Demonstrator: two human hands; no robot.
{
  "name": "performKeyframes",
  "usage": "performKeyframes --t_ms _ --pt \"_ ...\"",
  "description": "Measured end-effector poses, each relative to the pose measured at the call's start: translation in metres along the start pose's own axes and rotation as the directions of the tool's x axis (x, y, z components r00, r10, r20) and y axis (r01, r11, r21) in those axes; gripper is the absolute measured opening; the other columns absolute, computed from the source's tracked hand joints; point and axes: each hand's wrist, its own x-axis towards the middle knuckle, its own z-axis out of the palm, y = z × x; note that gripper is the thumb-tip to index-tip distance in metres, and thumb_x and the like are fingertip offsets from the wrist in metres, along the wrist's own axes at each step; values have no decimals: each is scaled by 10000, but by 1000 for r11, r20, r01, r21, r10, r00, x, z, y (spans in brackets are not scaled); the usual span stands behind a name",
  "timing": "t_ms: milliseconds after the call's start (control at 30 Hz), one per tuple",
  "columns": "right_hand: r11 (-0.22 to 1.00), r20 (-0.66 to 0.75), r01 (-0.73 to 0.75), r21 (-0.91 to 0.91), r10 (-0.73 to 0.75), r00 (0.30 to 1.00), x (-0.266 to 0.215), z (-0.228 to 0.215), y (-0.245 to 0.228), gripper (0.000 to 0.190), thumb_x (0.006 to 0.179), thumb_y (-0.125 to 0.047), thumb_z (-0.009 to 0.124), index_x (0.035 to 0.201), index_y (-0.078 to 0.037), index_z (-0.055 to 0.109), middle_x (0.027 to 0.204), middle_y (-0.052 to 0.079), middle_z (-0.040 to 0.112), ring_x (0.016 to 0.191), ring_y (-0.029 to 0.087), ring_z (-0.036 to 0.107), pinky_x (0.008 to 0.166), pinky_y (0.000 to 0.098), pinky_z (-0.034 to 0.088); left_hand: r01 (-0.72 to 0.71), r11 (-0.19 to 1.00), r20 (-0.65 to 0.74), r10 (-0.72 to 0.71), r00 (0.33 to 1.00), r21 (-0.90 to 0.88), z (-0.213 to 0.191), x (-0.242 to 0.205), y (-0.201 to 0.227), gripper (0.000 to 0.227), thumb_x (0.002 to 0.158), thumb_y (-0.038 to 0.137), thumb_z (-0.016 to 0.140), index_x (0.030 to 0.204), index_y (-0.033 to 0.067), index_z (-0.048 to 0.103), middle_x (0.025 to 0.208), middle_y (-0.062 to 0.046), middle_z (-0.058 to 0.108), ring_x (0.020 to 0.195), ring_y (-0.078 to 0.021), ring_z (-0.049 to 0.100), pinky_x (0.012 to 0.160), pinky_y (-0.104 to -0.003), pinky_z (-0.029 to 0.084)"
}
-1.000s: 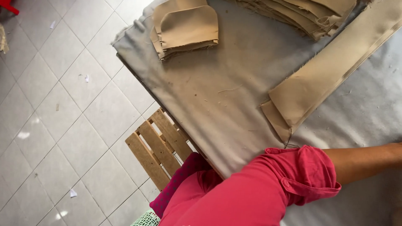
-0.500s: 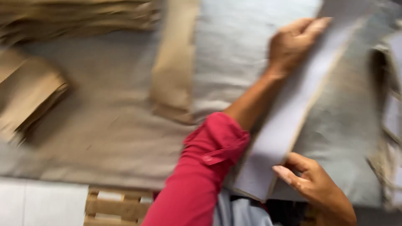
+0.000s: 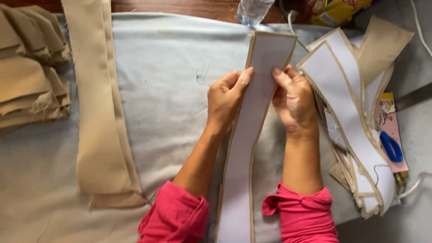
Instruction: Turning sewn fabric strips inside out and sewing them at a garment factory workstation.
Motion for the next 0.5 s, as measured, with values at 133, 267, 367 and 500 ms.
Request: performKeyframes --t_ms 133,267,367,500 --pt "997 -16 -65 31 66 998 6 -19 11 36 905 -102 599 886 -71 605 819 104 658 749 211 670 701 300 549 68 979 141 -41 989 -190 3 5 -11 229 868 318 614 849 110 708 565 -7 612 553 -57 557 473 -197 474" --pt "991 9 -79 104 79 997 8 -29 8 28 896 -96 591 882 -80 609 836 112 661 784 228 676 769 372 563 152 953 226 -93 970 -262 3 -1 2 279 910 304 577 1015 67 679 768 -36 669 694 -81 600 591 -236 528" --pt "994 -3 -85 76 85 996 6 -20 0 33 890 -90 593 866 -71 606 803 95 649 764 197 660 764 353 558 -70 997 103 72 992 -25 -1 2 -1 294 842 255 643 1095 107 627 847 -61 679 751 -146 646 620 -280 545" --pt "998 24 -45 -45 46 999 9 -11 -3 53 883 -92 612 845 -57 602 736 70 615 720 150 638 720 327 561 -388 823 -93 463 882 415 -10 9 -10 309 725 181 770 934 158 544 636 -32 567 554 -164 565 518 -273 484"
